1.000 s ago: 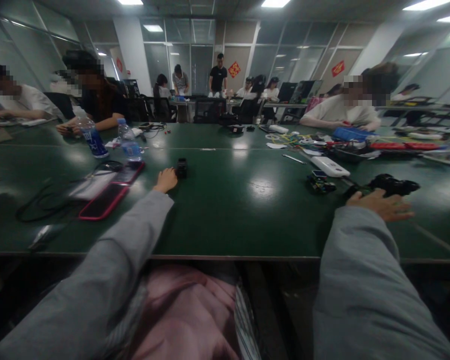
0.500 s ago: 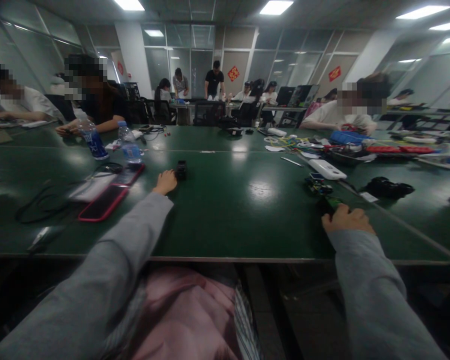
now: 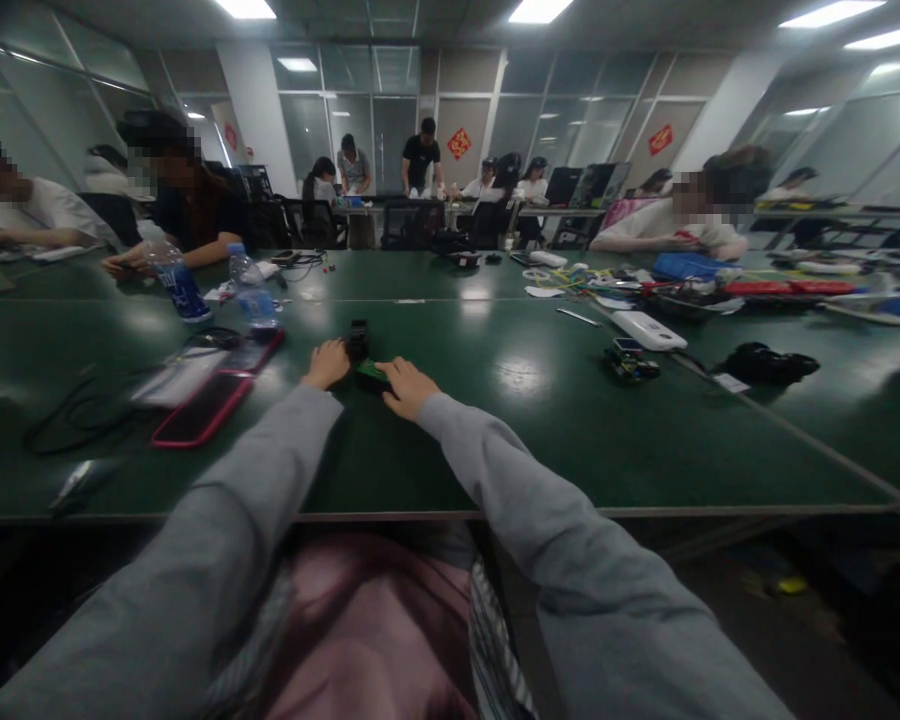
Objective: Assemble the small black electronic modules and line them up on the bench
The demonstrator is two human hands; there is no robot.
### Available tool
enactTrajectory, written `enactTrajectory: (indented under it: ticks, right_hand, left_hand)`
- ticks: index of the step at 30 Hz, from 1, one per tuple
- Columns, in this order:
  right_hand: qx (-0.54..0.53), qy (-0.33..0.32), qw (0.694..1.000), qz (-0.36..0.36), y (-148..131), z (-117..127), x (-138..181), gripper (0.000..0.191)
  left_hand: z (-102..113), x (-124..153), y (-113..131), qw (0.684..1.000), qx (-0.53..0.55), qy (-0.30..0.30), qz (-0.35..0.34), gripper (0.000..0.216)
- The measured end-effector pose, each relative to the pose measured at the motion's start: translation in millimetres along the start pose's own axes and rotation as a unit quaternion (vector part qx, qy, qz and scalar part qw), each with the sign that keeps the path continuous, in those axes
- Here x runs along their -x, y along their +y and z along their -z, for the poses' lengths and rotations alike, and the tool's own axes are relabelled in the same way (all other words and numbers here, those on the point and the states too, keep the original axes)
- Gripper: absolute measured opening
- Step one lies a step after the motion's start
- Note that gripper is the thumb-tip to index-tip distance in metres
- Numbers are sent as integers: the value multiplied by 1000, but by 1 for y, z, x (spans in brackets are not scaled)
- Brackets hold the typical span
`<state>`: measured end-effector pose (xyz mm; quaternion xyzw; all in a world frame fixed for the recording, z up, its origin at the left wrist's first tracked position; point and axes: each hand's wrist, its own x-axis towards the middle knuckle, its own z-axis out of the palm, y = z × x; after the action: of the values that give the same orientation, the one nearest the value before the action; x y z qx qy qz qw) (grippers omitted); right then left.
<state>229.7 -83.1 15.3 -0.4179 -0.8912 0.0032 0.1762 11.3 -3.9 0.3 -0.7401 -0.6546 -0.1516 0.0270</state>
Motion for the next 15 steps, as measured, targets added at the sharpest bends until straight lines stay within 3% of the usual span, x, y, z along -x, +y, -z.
enactTrajectory:
  ticks: [4, 8, 10, 13, 15]
  right_hand:
    - [-69, 8, 997, 24, -12, -11, -17, 57]
    - [-212, 15, 977, 30, 10, -9, -26, 60]
    - [-260, 58, 964, -9, 23, -5, -32, 62]
    - [-238, 134, 960, -62, 37, -5, -39, 66]
    - [-207, 144, 965, -72, 43, -9, -42, 66]
  left_hand:
    - [6, 4, 0, 1000, -8, -18, -5, 45]
    - [10, 6, -1, 1000, -4, -25, -2, 43]
    - [10, 6, -1, 1000, -3, -25, -6, 43]
    - [8, 4, -2, 1000, 1, -25, -12, 43]
    - [7, 3, -2, 1000, 7, -22, -8, 43]
